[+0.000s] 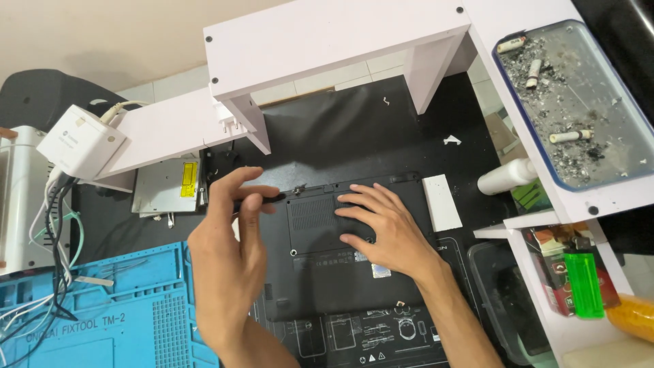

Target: The person aligns and snaps the bottom cover onto a laptop chassis, then uses a screwdriver to fasten multiple screws into the cover. The person handles the laptop and the screwdriver throughout the process.

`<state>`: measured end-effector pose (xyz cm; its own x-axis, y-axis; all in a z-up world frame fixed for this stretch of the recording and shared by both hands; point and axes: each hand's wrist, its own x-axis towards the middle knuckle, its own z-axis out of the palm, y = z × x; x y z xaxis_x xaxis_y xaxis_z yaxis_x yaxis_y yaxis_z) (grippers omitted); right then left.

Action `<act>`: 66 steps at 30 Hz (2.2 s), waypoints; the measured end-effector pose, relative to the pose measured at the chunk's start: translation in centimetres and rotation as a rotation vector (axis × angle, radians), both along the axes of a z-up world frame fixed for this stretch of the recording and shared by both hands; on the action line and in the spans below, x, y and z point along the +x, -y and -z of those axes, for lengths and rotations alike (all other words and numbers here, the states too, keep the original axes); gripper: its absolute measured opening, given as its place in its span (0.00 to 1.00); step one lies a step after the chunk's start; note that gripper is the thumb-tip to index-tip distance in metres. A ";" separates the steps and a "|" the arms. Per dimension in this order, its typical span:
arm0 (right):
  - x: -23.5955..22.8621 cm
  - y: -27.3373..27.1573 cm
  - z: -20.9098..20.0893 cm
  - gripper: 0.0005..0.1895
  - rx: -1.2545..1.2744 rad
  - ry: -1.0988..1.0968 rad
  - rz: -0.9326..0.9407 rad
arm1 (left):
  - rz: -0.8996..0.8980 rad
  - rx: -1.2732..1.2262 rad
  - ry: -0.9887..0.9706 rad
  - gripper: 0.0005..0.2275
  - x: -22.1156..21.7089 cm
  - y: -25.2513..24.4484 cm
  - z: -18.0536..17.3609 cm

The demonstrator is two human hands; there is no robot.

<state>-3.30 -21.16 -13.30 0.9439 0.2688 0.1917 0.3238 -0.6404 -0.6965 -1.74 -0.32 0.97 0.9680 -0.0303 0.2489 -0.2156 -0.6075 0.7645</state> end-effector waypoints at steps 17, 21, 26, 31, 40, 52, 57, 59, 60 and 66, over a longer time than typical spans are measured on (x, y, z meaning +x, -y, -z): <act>0.2 0.4 0.4 0.21 0.231 -0.160 0.213 | 0.087 -0.032 0.048 0.11 0.4 1.1 0.6; 0.2 0.6 1.0 0.11 0.250 -0.018 0.145 | 0.106 -0.091 -0.043 0.11 -0.2 1.5 0.7; 0.4 0.7 1.1 0.07 0.306 -0.098 0.176 | 0.137 -0.093 -0.042 0.10 0.2 1.8 0.7; 0.6 1.0 1.7 0.05 0.299 -0.070 0.152 | 0.118 -0.082 -0.092 0.10 0.4 2.2 0.8; 0.4 0.8 1.0 0.12 0.269 -0.071 0.173 | 0.178 -0.093 -0.057 0.09 0.7 1.8 1.4; 0.3 0.4 1.1 0.20 0.083 0.008 0.176 | -0.007 -0.020 -0.054 0.04 2.2 2.0 2.7; 0.3 0.7 1.0 0.18 0.172 -0.050 0.193 | 0.012 -0.005 -0.028 0.03 2.5 1.9 2.8; 0.5 0.7 0.6 0.20 0.113 0.017 0.238 | 0.001 -0.011 -0.034 0.04 2.3 1.8 2.6; 0.5 0.7 0.4 0.21 0.052 0.087 0.279 | -0.013 -0.018 -0.036 0.04 2.1 1.8 2.5; 0.8 1.8 0.6 0.21 -0.007 0.055 0.365 | 0.059 -0.040 -0.011 0.05 1.7 2.9 3.5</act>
<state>-2.55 -22.99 -13.86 0.9661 -0.0824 0.2446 0.1102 -0.7255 -0.6794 -0.05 -3.24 -2.54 0.9675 -0.0773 0.2406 -0.2415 -0.5631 0.7903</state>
